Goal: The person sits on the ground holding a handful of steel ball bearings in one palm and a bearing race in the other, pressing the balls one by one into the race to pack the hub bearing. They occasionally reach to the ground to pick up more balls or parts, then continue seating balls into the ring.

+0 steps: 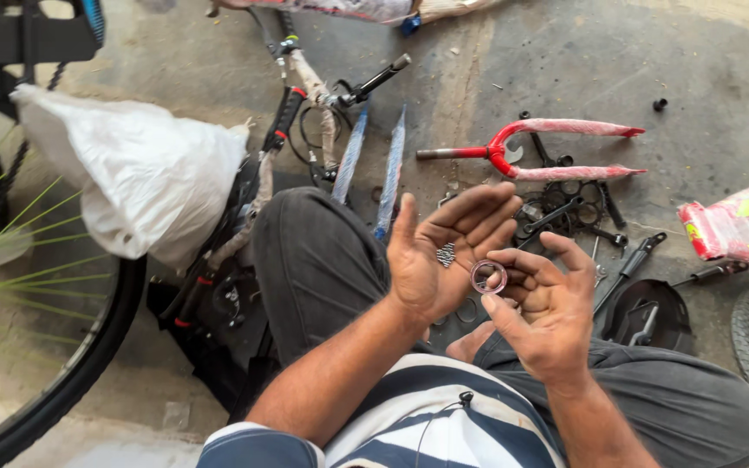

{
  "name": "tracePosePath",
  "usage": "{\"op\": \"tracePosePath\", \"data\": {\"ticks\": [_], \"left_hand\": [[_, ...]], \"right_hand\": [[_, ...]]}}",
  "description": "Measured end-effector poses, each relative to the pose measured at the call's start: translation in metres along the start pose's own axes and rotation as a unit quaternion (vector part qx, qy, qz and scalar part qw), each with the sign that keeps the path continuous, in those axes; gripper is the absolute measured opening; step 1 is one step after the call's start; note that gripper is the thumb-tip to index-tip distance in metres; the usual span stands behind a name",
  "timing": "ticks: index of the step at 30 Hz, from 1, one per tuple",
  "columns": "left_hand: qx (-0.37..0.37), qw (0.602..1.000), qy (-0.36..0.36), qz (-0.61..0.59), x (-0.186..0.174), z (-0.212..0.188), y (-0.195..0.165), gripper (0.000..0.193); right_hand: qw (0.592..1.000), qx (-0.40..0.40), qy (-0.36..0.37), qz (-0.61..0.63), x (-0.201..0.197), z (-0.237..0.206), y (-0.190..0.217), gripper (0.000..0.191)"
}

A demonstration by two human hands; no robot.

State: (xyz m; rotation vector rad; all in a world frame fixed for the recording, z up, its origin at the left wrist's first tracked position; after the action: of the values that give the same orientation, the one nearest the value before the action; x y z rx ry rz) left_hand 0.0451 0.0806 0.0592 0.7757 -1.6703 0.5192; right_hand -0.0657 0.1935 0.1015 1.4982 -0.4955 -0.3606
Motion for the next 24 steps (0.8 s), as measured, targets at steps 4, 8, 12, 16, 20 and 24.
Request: {"op": "tracePosePath", "data": {"ticks": [4,8,12,16,20,24], "left_hand": [[-0.017,1.000,0.023,0.008,0.003,-0.019,0.008,0.093],[0.003,0.996,0.060,0.060,0.002,-0.028,0.015,0.094],[0.037,0.986,0.077,0.140,0.001,-0.034,0.019,0.092],[0.018,0.992,0.060,0.111,0.002,-0.038,0.020,0.092],[-0.022,0.995,0.061,0.073,0.006,-0.041,0.019,0.097],[-0.039,0.993,0.067,0.084,0.009,-0.040,0.023,0.099]], "right_hand": [[0.990,-0.070,-0.004,-0.125,0.013,-0.016,0.017,0.077],[0.972,-0.090,-0.007,-0.216,0.020,-0.025,0.023,0.076],[0.977,-0.072,-0.008,-0.201,0.020,-0.031,0.017,0.073],[0.988,-0.082,-0.006,-0.133,0.014,-0.038,0.007,0.069],[0.928,-0.261,0.037,-0.264,0.002,-0.037,0.009,0.053],[0.860,-0.340,0.062,-0.377,-0.002,-0.040,0.014,0.033]]}}
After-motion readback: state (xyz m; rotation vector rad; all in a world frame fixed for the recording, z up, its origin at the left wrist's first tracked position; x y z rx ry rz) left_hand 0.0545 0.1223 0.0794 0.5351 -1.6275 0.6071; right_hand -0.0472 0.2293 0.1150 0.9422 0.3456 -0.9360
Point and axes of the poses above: each hand's wrist, its own z-axis towards the middle knuckle, its own x-axis out of the palm, y = z × x, the point moved 1 cm from there along z, towards the middle knuckle, and after that the axes turned 12 degrees about -y, right-handed, at the moved point
